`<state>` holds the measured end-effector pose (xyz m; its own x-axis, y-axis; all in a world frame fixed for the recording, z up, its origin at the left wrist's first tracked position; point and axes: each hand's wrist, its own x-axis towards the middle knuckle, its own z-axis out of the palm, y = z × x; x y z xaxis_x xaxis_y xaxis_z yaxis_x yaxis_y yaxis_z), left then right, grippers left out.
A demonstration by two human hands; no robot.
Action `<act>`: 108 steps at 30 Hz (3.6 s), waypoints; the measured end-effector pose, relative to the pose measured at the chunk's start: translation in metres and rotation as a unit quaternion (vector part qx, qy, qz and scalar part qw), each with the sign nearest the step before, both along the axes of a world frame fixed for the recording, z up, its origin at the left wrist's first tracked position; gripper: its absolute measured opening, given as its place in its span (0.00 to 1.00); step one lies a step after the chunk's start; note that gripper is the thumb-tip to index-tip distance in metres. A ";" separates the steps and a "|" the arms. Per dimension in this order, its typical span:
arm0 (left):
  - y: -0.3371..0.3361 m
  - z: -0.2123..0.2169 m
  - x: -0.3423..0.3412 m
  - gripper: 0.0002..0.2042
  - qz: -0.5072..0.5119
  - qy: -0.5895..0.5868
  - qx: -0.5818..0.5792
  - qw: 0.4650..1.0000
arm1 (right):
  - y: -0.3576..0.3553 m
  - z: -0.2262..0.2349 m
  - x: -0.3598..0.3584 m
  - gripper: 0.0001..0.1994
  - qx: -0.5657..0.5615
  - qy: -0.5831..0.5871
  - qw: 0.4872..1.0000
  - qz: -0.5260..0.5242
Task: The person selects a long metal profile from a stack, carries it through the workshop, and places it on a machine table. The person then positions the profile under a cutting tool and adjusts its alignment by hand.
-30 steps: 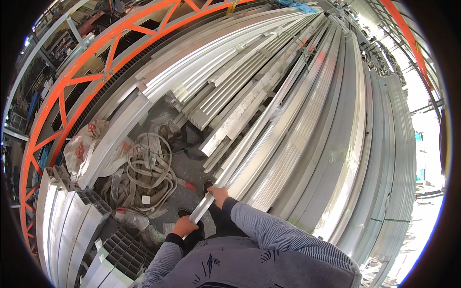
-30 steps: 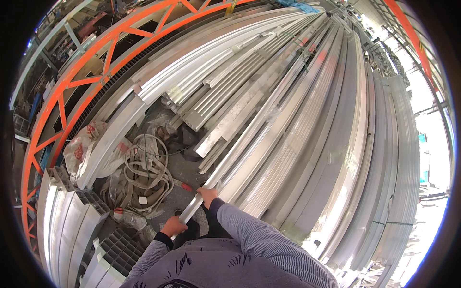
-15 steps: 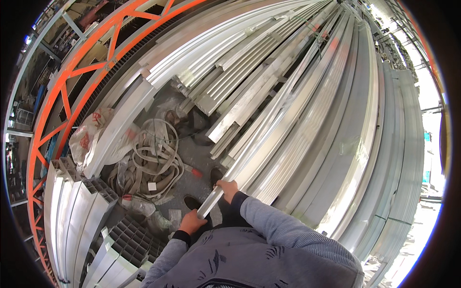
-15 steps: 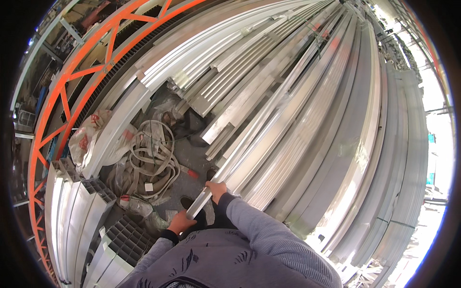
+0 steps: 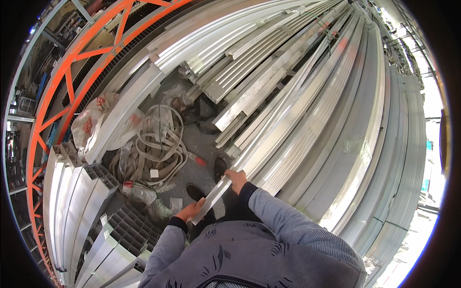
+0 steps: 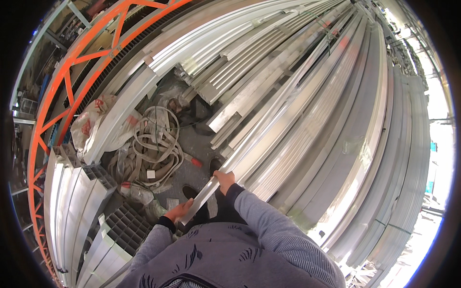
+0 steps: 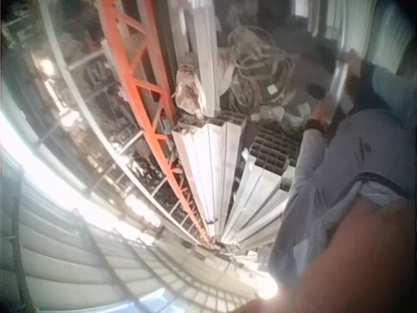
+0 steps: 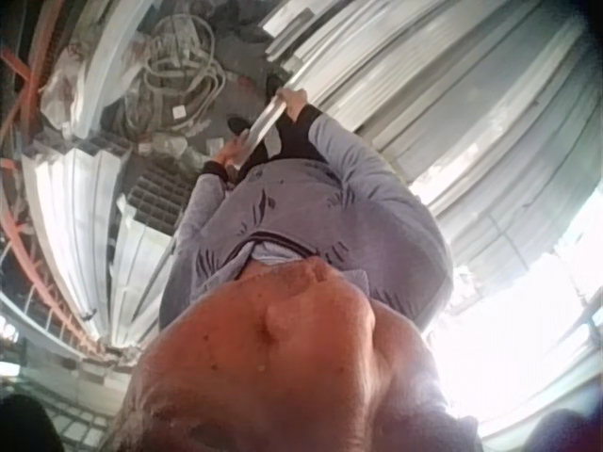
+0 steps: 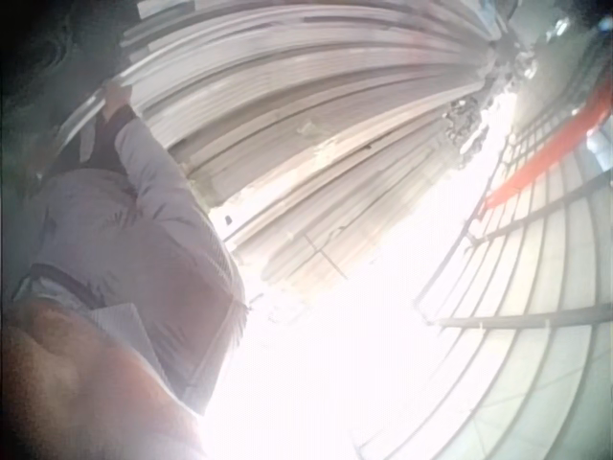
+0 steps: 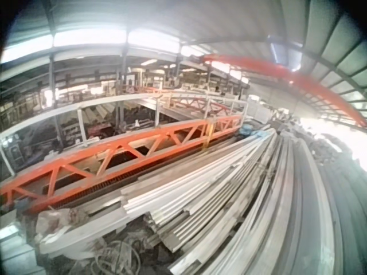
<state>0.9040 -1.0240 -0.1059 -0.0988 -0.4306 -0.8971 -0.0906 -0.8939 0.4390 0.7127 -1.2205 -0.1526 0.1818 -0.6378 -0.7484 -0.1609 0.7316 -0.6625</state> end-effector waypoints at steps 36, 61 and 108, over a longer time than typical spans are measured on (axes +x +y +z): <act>-0.025 0.047 0.010 0.27 -0.069 0.004 0.016 0.998 | -0.044 0.040 -0.011 0.17 -0.382 0.096 0.841 0.371; -0.028 0.093 0.020 0.24 -0.049 -0.042 -0.098 0.993 | -0.160 0.037 -0.005 0.12 0.023 -0.101 0.986 -0.131; 0.217 0.167 0.190 0.32 -0.249 -0.124 0.080 0.957 | 0.089 0.077 0.102 0.05 0.125 -0.211 0.969 0.018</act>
